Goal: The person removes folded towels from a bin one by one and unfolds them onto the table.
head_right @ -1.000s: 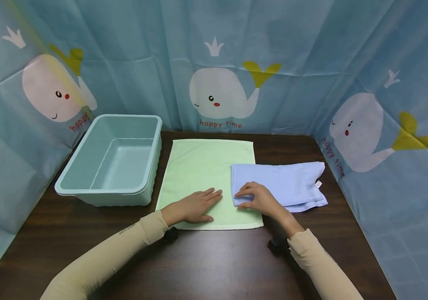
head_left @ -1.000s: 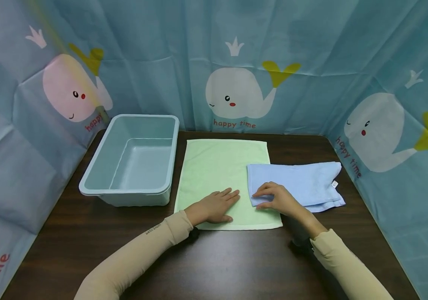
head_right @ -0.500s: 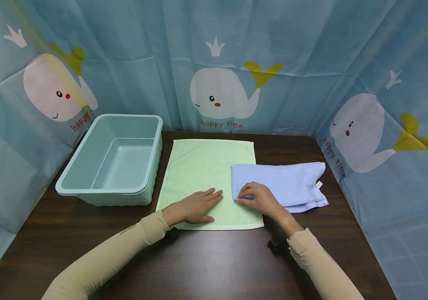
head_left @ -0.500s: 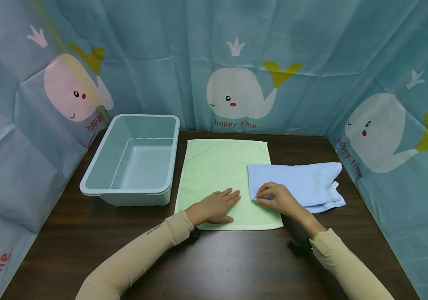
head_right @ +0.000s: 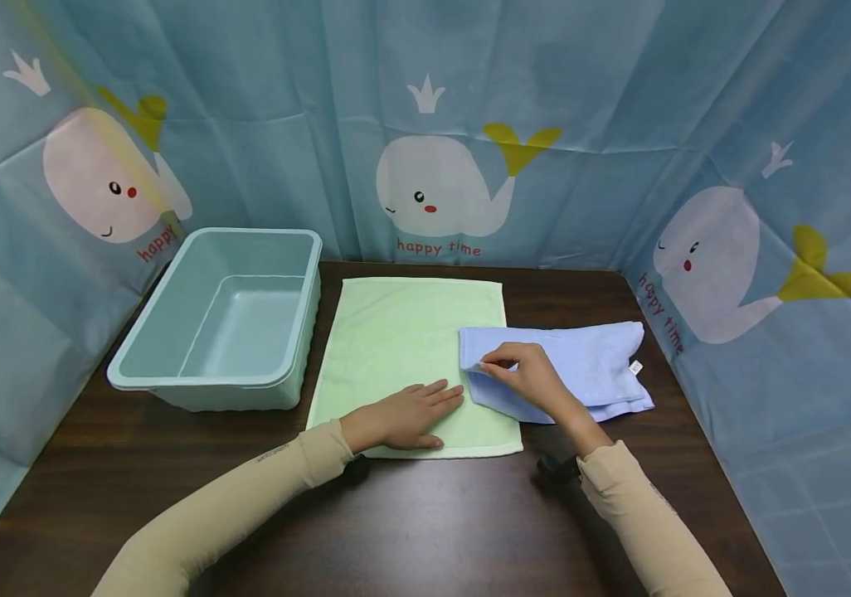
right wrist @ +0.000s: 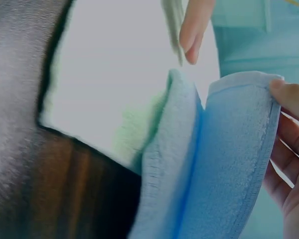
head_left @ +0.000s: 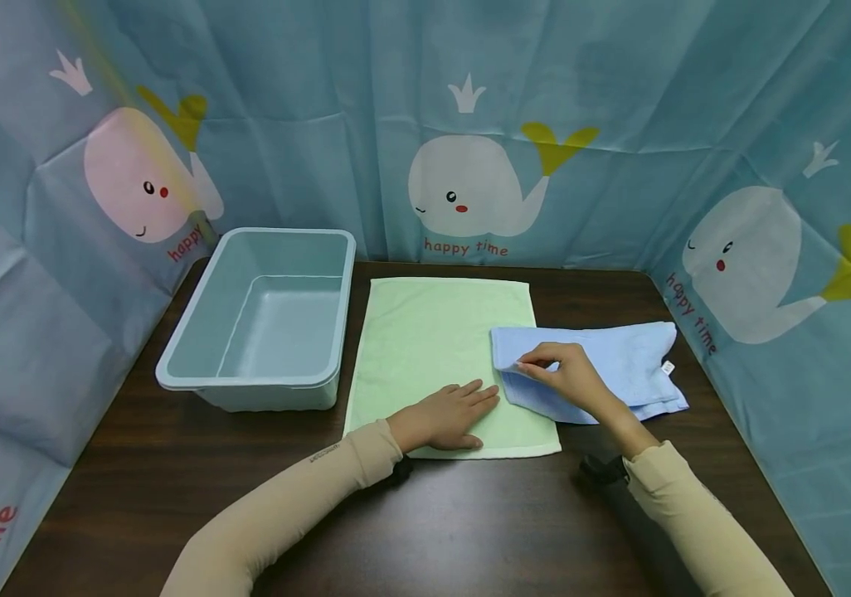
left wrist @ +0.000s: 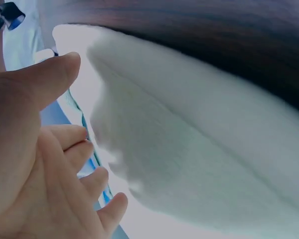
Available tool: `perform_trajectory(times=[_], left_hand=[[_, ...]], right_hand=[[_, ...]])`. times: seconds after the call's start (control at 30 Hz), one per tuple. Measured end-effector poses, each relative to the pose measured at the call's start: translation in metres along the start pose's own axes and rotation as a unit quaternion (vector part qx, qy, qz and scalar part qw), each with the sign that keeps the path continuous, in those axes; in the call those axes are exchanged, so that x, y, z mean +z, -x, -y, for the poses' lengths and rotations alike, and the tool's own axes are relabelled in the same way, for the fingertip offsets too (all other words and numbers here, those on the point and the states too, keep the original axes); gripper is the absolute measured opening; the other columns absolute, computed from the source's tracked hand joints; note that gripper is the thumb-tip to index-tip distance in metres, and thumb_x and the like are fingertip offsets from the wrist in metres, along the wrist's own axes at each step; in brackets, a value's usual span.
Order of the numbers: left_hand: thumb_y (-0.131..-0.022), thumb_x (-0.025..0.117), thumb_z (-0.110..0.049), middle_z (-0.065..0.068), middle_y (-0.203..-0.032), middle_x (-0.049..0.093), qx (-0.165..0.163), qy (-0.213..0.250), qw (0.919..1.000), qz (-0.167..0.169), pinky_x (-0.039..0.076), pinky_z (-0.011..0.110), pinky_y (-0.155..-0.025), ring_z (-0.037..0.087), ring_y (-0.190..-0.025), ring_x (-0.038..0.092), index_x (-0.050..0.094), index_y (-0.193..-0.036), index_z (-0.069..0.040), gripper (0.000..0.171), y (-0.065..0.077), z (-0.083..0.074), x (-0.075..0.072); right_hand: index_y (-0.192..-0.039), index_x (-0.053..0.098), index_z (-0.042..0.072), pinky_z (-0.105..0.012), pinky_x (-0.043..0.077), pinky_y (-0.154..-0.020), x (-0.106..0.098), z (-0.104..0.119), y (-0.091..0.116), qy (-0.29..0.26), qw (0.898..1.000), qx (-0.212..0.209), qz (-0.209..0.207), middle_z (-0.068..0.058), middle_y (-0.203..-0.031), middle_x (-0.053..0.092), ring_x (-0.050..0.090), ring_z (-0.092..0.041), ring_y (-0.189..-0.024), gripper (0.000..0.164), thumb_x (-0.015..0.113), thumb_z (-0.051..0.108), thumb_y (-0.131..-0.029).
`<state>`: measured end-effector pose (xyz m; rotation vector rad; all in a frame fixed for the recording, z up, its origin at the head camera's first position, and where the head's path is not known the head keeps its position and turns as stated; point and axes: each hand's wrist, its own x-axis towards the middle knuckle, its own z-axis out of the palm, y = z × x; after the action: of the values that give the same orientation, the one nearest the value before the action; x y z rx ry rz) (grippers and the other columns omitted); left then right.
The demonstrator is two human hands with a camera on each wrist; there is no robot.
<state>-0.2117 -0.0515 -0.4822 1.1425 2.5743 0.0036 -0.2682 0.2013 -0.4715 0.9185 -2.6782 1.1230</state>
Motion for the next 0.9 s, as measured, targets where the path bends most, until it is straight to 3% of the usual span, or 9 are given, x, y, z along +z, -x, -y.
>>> perform_trajectory(times=[0.27, 0.43, 0.63, 0.9], left_hand=[[-0.099, 0.05, -0.053, -0.005, -0.169, 0.01, 0.025, -0.039, 0.9987, -0.022, 0.028, 0.038, -0.123, 0.02, -0.157, 0.011, 0.012, -0.161, -0.019, 0.08, -0.021, -0.014, -0.004], [-0.099, 0.048, -0.056, -0.007, -0.169, 0.008, 0.021, -0.052, 0.9984, -0.002, 0.028, 0.037, -0.123, 0.017, -0.157, 0.011, 0.01, -0.161, -0.021, 0.081, -0.031, -0.02, -0.002], [-0.098, 0.048, -0.057, -0.008, -0.169, 0.009, 0.011, -0.055, 0.9984, 0.008, 0.03, 0.036, -0.123, 0.016, -0.157, 0.012, 0.011, -0.161, -0.022, 0.081, -0.031, -0.021, -0.004], [-0.098, 0.049, -0.057, -0.008, -0.169, 0.009, 0.009, -0.048, 0.9987, 0.01, 0.03, 0.036, -0.123, 0.017, -0.157, 0.012, 0.012, -0.161, -0.022, 0.081, -0.03, -0.025, -0.006]], right_hand=[[-0.096, 0.079, 0.015, -0.024, 0.055, -0.067, -0.005, -0.002, -0.004, 0.009, 1.0, 0.001, -0.017, 0.001, -0.086, 0.076, 0.066, -0.004, -0.074, 0.01, 0.076, 0.018, -0.087], [-0.097, 0.08, 0.015, -0.022, 0.056, -0.068, -0.007, -0.004, -0.008, 0.014, 1.0, 0.013, -0.019, 0.001, -0.088, 0.077, 0.067, -0.005, -0.075, 0.011, 0.076, 0.019, -0.087], [-0.098, 0.08, 0.014, -0.022, 0.056, -0.067, -0.009, -0.011, -0.024, 0.018, 0.999, 0.013, -0.037, -0.003, -0.091, 0.078, 0.068, -0.006, -0.076, 0.012, 0.076, 0.019, -0.087], [-0.101, 0.079, 0.014, -0.02, 0.055, -0.068, -0.014, -0.017, -0.062, 0.028, 0.999, 0.035, -0.032, -0.004, -0.095, 0.078, 0.069, -0.013, -0.079, 0.016, 0.074, 0.023, -0.089]])
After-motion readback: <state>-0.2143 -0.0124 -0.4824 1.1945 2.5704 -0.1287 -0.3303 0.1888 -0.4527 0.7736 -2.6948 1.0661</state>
